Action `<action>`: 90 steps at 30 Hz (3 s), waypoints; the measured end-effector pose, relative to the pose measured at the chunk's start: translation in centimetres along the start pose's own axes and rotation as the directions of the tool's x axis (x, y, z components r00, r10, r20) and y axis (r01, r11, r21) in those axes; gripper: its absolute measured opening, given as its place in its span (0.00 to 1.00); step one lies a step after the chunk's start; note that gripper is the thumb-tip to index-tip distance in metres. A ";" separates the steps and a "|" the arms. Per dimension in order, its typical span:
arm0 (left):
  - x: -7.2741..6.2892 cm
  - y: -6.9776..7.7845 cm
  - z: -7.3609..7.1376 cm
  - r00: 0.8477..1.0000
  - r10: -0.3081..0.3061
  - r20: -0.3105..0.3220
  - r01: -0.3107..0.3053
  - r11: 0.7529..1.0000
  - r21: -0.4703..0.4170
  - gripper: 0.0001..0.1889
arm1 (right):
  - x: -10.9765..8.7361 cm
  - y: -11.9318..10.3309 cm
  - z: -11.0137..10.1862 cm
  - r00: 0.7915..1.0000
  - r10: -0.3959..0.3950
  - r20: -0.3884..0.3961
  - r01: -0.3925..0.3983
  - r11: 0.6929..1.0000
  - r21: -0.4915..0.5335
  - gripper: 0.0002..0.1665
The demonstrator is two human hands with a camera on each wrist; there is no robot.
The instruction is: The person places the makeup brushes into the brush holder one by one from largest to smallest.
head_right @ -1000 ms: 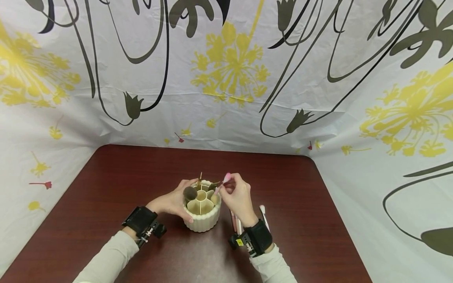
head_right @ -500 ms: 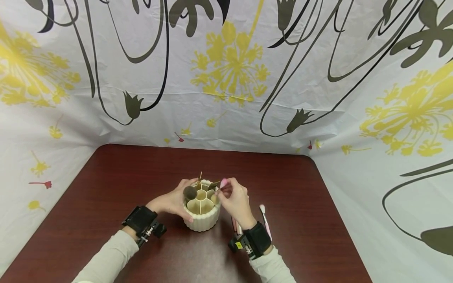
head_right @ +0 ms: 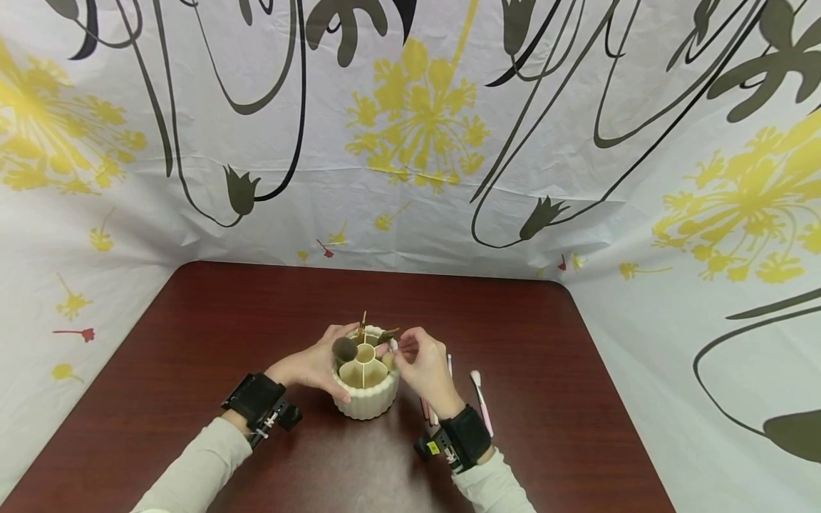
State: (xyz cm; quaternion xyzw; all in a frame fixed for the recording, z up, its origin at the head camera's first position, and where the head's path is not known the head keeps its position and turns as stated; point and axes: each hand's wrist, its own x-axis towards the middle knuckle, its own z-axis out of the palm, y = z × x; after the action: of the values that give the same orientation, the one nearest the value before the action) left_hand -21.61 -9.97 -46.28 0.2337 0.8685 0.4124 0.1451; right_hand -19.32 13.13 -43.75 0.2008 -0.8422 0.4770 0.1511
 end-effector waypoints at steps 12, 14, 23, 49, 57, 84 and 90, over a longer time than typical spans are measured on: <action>-0.2 -0.5 -0.2 0.997 0.071 0.019 -0.070 0.997 -0.043 0.64 | -1.2 2.0 -3.0 0.998 0.018 -0.060 -0.029 0.984 -0.178 0.09; -0.2 -0.5 -0.3 0.997 0.070 0.021 -0.069 0.997 -0.039 0.64 | -1.4 2.5 -3.7 0.998 0.038 -0.050 -0.048 0.975 -0.217 0.10; -0.1 -0.5 -0.2 0.997 0.074 0.020 -0.073 0.996 -0.044 0.64 | -2.2 4.5 -6.1 0.987 0.143 -0.075 -0.161 0.910 -0.383 0.11; -0.2 -0.5 -0.2 0.997 0.078 0.015 -0.078 0.996 -0.052 0.64 | -4.9 10.3 -7.5 0.811 0.582 0.062 -0.438 0.674 -0.594 0.17; -0.2 -0.6 -0.1 0.997 0.070 0.015 -0.069 0.996 -0.061 0.64 | -5.3 11.0 -7.5 0.771 0.631 0.086 -0.462 0.648 -0.606 0.18; -0.2 -0.6 0.2 0.999 0.045 -0.001 -0.045 0.998 -0.043 0.65 | -5.3 11.6 -7.1 0.784 0.614 0.089 -0.466 0.679 -0.567 0.09; -0.3 -0.6 0.1 0.999 0.037 0.001 -0.037 0.999 -0.037 0.65 | -4.2 10.4 -7.1 0.839 0.541 0.061 -0.423 0.717 -0.554 0.07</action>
State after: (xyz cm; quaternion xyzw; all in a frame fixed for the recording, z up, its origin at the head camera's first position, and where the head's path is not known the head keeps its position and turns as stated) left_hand -21.52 -10.37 -46.85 0.2473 0.8562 0.4306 0.1424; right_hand -20.18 24.88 -49.83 -0.0242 -0.9728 0.2292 -0.0243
